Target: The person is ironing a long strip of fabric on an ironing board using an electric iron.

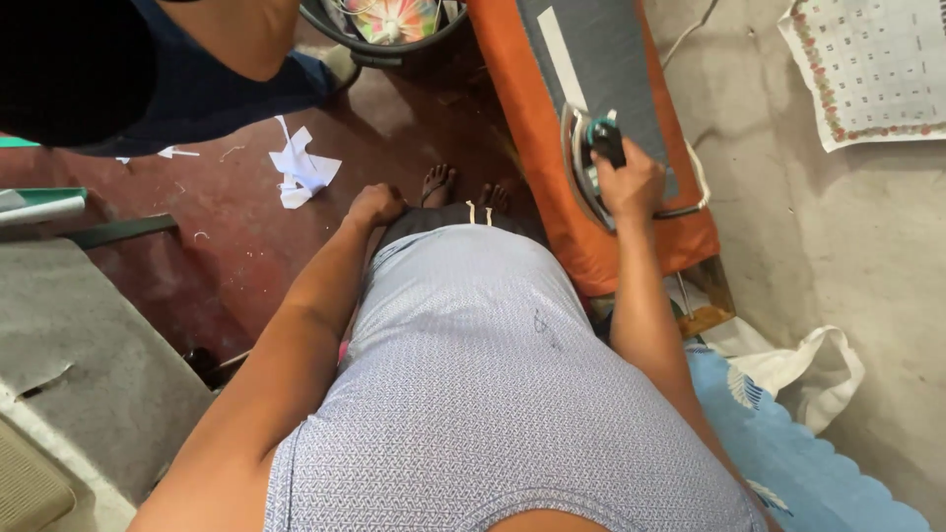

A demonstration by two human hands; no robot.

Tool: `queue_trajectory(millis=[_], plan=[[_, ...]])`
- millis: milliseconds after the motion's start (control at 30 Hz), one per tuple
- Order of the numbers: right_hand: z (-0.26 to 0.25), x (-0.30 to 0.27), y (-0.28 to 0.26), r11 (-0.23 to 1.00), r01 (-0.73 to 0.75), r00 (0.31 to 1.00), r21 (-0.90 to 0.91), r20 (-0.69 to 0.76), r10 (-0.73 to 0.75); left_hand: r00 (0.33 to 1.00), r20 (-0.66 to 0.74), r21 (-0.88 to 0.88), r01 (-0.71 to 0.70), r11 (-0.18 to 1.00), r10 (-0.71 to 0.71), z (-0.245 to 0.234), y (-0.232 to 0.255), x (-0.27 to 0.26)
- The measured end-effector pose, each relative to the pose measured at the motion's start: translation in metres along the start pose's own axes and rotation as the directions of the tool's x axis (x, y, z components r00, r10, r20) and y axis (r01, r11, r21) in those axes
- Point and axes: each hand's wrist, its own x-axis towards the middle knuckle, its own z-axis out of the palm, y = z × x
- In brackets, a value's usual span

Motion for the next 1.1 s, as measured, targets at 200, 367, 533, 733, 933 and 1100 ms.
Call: queue_trajectory(millis=[200,367,533,733,933,1100], plan=[[0.018,0.039,-0.036,0.996,0.083,0.996,-0.015,-0.018,-0.084,0.999,-0.017,-0.083,0.039,0.996,-0.040,0.005,-0.007,-0.005],[0.027,0.068,-0.064,0.957,0.288,0.950,-0.027,-0.119,-0.289,0.994,-0.043,-0.006,-0.096,0.995,0.096,0.002,-0.011,-0.028],[0.037,0.097,-0.086,0.937,0.348,0.925,0.036,-0.175,-0.336,1.000,-0.020,-0.087,0.010,0.996,-0.012,-0.011,-0.001,-0.057],[0.036,0.120,-0.112,0.949,0.312,0.949,0.051,-0.066,-0.309,0.999,-0.030,-0.122,0.028,0.992,-0.032,0.000,-0.011,-0.050],[0.046,0.133,-0.120,0.946,0.322,0.945,0.024,-0.068,-0.320,0.999,-0.019,-0.144,0.043,0.989,-0.047,-0.007,-0.004,-0.060],[0.050,0.139,-0.118,0.933,0.357,0.932,0.040,-0.084,-0.353,0.999,-0.040,-0.171,0.006,0.985,-0.013,-0.001,-0.011,-0.054]])
